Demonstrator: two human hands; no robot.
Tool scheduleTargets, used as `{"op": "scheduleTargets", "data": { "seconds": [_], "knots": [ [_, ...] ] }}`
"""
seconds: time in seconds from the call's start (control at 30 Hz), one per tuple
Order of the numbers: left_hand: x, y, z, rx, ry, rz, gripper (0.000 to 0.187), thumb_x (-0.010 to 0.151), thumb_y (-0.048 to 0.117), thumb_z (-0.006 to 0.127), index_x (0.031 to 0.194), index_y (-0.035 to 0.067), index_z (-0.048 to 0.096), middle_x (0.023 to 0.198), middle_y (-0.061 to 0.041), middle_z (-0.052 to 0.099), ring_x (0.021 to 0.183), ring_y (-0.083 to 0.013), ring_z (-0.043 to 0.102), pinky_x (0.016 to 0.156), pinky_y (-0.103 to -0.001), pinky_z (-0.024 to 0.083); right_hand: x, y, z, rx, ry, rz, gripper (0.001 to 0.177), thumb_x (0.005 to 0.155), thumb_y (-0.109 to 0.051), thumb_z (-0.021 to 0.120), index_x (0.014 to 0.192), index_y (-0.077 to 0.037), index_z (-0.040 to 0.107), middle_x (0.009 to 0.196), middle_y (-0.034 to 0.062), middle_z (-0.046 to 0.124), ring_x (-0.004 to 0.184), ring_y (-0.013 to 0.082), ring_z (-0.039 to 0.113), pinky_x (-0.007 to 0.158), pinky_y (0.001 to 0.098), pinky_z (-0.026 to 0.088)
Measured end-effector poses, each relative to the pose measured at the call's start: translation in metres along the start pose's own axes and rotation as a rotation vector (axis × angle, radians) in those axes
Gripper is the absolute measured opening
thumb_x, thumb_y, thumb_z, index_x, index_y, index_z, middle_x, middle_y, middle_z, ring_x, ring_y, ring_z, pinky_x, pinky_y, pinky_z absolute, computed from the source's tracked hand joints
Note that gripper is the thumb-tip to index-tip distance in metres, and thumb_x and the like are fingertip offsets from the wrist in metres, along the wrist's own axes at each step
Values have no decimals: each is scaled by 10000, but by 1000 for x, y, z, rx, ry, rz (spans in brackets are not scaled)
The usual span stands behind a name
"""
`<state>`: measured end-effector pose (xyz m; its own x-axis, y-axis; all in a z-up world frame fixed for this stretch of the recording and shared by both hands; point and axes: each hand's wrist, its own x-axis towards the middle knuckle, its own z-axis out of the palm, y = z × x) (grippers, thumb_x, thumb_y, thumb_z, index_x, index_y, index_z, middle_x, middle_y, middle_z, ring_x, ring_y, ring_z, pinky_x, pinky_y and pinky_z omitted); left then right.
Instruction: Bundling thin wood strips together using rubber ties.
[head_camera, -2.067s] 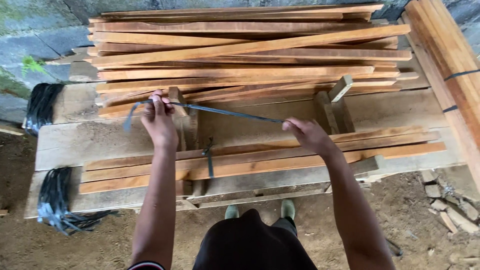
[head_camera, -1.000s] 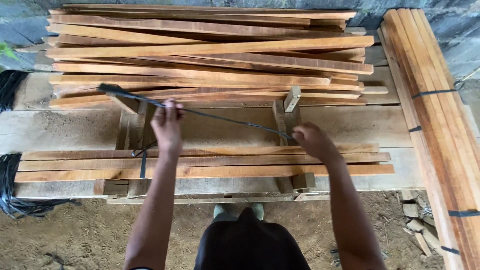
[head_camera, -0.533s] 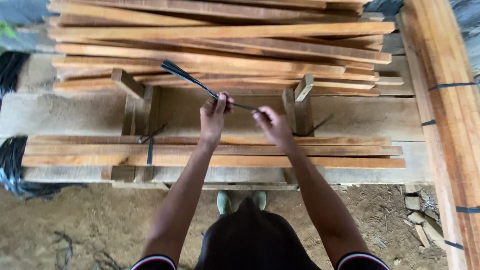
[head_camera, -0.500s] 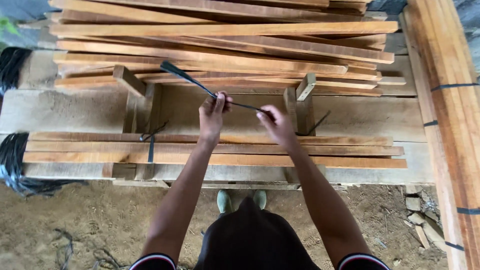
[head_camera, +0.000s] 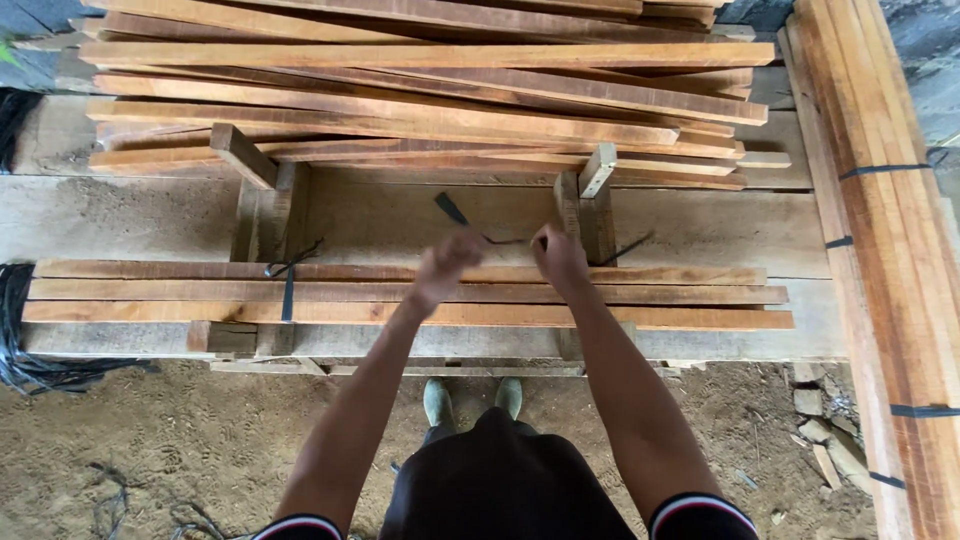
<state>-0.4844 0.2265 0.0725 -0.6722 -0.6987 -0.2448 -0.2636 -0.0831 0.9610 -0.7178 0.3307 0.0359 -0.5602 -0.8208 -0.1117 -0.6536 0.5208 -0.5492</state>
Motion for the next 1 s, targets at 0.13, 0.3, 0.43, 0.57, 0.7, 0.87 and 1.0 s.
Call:
{"op": "scheduleTargets", "data": {
  "seconds": [0.13, 0.3, 0.43, 0.57, 0.7, 0.87, 1.0],
  "knots": [
    [-32, -8, 5, -472, -629, -97, 370, 1052, 343, 576, 1199, 10, 647, 1141, -227, 703, 1059, -348, 698, 948, -487, 537, 4, 0, 11, -43, -29, 19, 150, 949, -251, 646, 892, -115, 674, 745, 121, 710, 674, 330, 709, 673, 461, 584],
    [-42, -55, 23, 114, -962, -296, 496, 1101, 448, 485, 1291, 6, 603, 1254, -240, 689, 1146, -352, 677, 1013, -466, 551, 8, 5, 17, -62, -107, 87, 145, 951, -275, 616, 939, -167, 711, 862, 104, 747, 814, 377, 750, 768, 514, 616],
    [-47, -73, 48, 710, -924, -231, 487, 1079, 429, 436, 1474, 152, 502, 1496, -143, 547, 1380, -327, 533, 1150, -484, 424, 21, 16, 33, -202, -225, 210, 263, 910, -417, 609, 1069, -285, 772, 1033, 112, 766, 966, 381, 753, 861, 521, 624],
    [-45, -115, 80, 816, -751, -42, 678, 1052, 346, 495, 1625, 112, 218, 1608, -201, 396, 1465, -351, 429, 1206, -519, 340, 17, 8, 26, -240, -271, 220, 256, 878, -364, 579, 989, -265, 788, 986, 112, 777, 944, 392, 758, 847, 518, 628],
    [-36, -140, 108, 941, -580, 138, 489, 1065, 309, 473, 1468, 32, 455, 1342, -256, 636, 1224, -403, 645, 1053, -556, 497, 9, -8, 14, -209, -326, 246, 313, 891, -308, 564, 1075, -188, 787, 1053, 170, 768, 1020, 403, 745, 905, 536, 607],
    [5, -252, 149, 1123, -163, 282, 308, 1001, 339, 599, 1215, 133, 681, 1086, -100, 774, 1040, -306, 742, 978, -503, 571, 8, -12, 6, -195, -374, 212, 363, 840, -261, 568, 1061, -69, 784, 1046, 234, 763, 1024, 448, 738, 903, 575, 598],
    [-7, -231, 141, 1079, -204, 240, 320, 1015, 316, 567, 1261, 128, 649, 1127, -116, 757, 1058, -319, 729, 966, -514, 566, 15, -14, 4, -235, -426, 196, 429, 845, -257, 531, 1108, -13, 767, 1086, 246, 755, 1078, 432, 727, 924, 575, 575]
  ]
}}
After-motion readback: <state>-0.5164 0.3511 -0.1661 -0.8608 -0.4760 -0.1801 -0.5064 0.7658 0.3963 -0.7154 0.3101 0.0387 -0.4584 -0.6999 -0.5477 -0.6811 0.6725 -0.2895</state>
